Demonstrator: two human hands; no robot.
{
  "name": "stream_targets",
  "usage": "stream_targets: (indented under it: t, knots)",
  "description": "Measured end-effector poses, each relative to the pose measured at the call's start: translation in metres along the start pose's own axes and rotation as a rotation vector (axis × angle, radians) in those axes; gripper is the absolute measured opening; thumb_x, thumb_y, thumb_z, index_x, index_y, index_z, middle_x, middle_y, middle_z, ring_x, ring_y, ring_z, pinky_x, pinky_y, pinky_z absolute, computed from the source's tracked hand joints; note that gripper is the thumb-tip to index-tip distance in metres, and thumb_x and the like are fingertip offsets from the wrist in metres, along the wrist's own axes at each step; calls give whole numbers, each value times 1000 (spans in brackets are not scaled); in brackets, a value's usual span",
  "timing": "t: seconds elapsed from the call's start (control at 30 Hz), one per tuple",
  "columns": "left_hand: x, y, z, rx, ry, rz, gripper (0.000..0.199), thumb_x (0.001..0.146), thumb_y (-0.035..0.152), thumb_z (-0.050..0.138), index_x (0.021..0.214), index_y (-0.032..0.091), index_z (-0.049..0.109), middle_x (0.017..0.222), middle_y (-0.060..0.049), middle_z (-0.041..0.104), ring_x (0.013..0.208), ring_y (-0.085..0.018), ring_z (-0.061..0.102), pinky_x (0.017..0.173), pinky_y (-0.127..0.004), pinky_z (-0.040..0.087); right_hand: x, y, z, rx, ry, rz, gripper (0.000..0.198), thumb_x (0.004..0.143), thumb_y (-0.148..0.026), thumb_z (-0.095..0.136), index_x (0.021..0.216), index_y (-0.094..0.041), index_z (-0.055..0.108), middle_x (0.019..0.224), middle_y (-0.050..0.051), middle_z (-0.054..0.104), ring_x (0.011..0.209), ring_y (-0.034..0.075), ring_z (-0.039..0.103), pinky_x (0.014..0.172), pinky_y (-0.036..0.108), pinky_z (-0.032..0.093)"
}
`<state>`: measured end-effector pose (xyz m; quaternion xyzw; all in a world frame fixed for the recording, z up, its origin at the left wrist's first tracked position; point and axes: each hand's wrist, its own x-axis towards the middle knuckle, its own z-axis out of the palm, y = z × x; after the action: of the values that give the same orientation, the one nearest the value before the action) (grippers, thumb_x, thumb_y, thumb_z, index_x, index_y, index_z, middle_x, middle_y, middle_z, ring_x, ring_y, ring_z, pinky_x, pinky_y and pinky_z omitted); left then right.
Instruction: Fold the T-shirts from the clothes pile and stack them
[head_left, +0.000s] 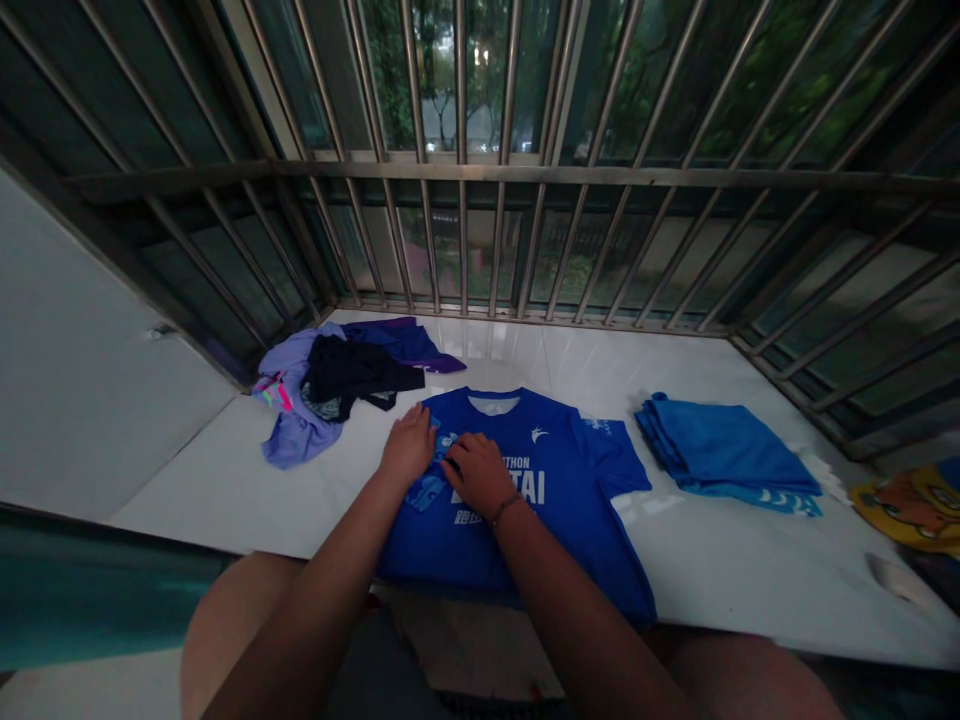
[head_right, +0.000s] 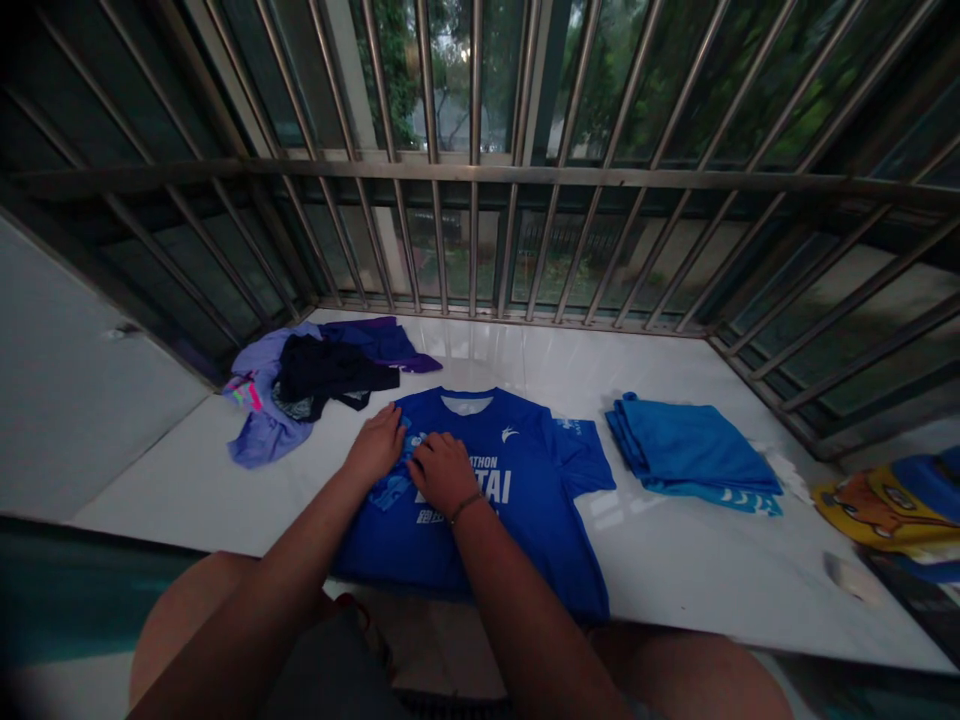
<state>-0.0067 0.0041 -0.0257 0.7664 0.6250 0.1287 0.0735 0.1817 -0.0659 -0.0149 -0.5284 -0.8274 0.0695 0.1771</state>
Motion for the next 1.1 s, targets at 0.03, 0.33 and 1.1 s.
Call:
stream_targets:
  t: [0.03,0.33,1.1]
  knots:
    - [4,5,3,45,-18,-21,61,112,33,42,166,7,52,178,-23,41,167,-35,41,138,-60,33,0,0,0,1,0,3,21,113,-41,65,114,-23,76,123,8,71,116,25,60,97,39,45]
    - [3,4,10,133,-44,-40,75,114,53,35,177,11,37,186,-16,25,173,-34,27,140,-63,24,-4,-2,-15,-9,55,114,20,113,-38,61,116,-25,77,123,6,73,117,25,62,98,37,47]
    - [30,27,-16,112,-255,-174,82,108,58,49,178,19,36,188,-16,14,174,-46,11,135,-79,17,-145,190,-102,314,507,1092,37,97,-52,58,97,-18,74,88,11,80,88,28,76,79,36,57]
